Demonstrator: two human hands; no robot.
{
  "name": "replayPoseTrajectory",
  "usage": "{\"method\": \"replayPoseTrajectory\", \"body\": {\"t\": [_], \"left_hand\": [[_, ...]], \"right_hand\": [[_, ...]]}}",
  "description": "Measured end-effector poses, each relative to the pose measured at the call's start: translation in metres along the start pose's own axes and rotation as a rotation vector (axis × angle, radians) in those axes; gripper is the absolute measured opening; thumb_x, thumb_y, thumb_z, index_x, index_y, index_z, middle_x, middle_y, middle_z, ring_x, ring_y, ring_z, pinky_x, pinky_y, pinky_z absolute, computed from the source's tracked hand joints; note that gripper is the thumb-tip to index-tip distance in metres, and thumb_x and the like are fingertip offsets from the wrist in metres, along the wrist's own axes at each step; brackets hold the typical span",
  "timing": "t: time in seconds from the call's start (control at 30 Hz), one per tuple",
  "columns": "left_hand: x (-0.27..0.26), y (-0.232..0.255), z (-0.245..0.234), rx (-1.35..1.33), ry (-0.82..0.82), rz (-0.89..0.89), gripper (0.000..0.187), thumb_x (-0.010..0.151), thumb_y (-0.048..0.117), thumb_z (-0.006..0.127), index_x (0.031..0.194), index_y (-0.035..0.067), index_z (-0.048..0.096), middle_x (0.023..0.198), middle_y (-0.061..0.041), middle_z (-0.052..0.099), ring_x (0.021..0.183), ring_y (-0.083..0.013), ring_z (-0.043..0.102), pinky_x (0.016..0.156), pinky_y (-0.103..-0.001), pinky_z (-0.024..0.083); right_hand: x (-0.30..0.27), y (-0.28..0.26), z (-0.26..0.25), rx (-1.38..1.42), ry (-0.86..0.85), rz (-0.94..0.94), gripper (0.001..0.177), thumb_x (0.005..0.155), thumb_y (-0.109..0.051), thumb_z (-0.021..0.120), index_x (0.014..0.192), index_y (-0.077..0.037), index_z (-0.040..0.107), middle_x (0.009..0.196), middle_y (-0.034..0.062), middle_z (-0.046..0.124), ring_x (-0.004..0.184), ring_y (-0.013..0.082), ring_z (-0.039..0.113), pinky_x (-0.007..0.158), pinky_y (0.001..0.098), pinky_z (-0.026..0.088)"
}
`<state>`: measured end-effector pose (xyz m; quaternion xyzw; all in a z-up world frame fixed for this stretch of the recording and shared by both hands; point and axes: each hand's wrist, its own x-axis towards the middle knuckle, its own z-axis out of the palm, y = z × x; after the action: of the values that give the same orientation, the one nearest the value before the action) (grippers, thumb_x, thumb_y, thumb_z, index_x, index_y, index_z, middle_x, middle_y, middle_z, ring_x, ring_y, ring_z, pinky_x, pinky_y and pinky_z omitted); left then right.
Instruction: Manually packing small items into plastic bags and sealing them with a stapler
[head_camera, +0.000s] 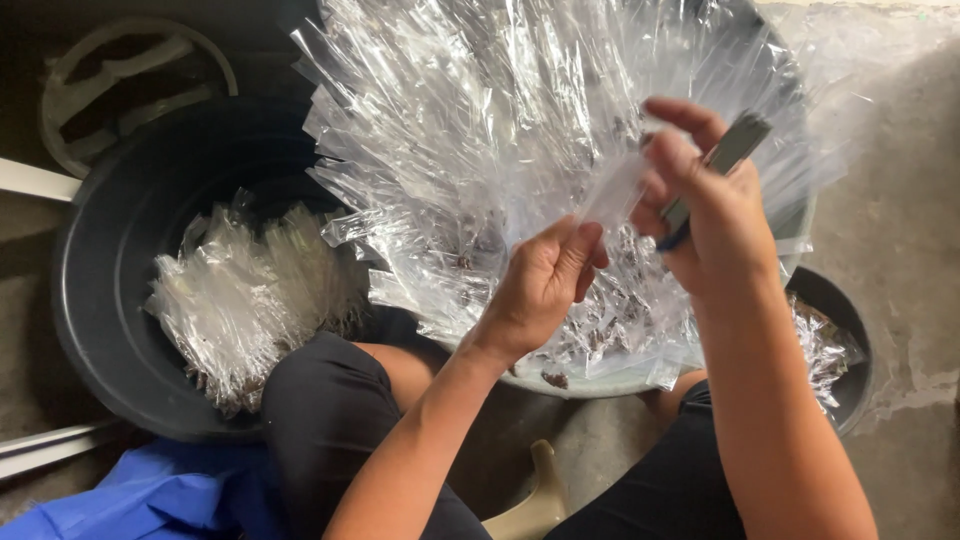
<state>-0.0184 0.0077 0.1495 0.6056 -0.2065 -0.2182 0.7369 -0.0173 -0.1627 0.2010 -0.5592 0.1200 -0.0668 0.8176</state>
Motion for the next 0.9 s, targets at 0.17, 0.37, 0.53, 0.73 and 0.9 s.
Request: {"method": "replayPoseTrajectory", "body": {"t": [0.17, 0.37, 0.53, 0.73, 0.9], "left_hand": [[0.01, -0.033, -0.003, 0.182, 0.191, -0.006, 0.051, 0.11, 0.047, 0.038, 0.081, 0.014, 0.064, 0.053, -0.004, 0.055, 0.053, -0.0179, 0.055, 0.061, -0.034, 0.054], [-0.004, -0.04, -0.012, 0.335, 0.183, 0.021, 0.043, 0.11, 0.04, 0.043, 0.084, 0.012, 0.062, 0.051, -0.006, 0.06, 0.054, -0.0219, 0.064, 0.06, -0.036, 0.054], [-0.014, -0.053, 0.007, 0.185, 0.077, -0.02, 0.037, 0.109, 0.03, 0.044, 0.085, 0.01, 0.064, 0.049, -0.003, 0.058, 0.045, -0.0166, 0.06, 0.049, -0.031, 0.051], [-0.037, -0.057, 0.007, -0.226, -0.032, -0.191, 0.037, 0.112, 0.034, 0.048, 0.093, 0.008, 0.067, 0.051, -0.002, 0.051, 0.04, -0.0106, 0.05, 0.041, -0.021, 0.043], [-0.061, -0.029, -0.019, -0.205, -0.083, -0.321, 0.029, 0.109, 0.023, 0.053, 0.092, 0.001, 0.062, 0.051, -0.004, 0.047, 0.04, -0.0098, 0.048, 0.041, -0.019, 0.041]], "right_hand": [[0.013, 0.063, 0.007, 0.294, 0.174, 0.058, 0.041, 0.091, -0.012, 0.078, 0.125, 0.002, 0.061, 0.093, 0.0083, 0.063, 0.074, 0.0201, 0.065, 0.067, 0.0293, 0.053], [0.008, 0.047, 0.012, 0.243, 0.084, 0.158, 0.051, 0.095, -0.044, 0.065, 0.115, 0.002, 0.067, 0.102, 0.0186, 0.074, 0.078, 0.0227, 0.075, 0.068, 0.0265, 0.059], [0.017, 0.061, 0.022, 0.005, 0.242, -0.022, 0.056, 0.095, -0.056, 0.063, 0.071, -0.006, 0.057, 0.063, 0.0079, 0.057, 0.049, 0.0205, 0.062, 0.047, 0.037, 0.059], [0.041, 0.081, -0.008, 0.027, 0.29, -0.187, 0.063, 0.101, -0.038, 0.074, 0.056, -0.005, 0.044, 0.043, 0.0085, 0.033, 0.03, 0.0238, 0.043, 0.035, 0.0376, 0.042], [0.045, 0.069, -0.024, 0.038, 0.39, -0.101, 0.059, 0.095, -0.048, 0.075, 0.059, -0.01, 0.047, 0.048, 0.0054, 0.041, 0.037, 0.0217, 0.051, 0.041, 0.0385, 0.049]]}}
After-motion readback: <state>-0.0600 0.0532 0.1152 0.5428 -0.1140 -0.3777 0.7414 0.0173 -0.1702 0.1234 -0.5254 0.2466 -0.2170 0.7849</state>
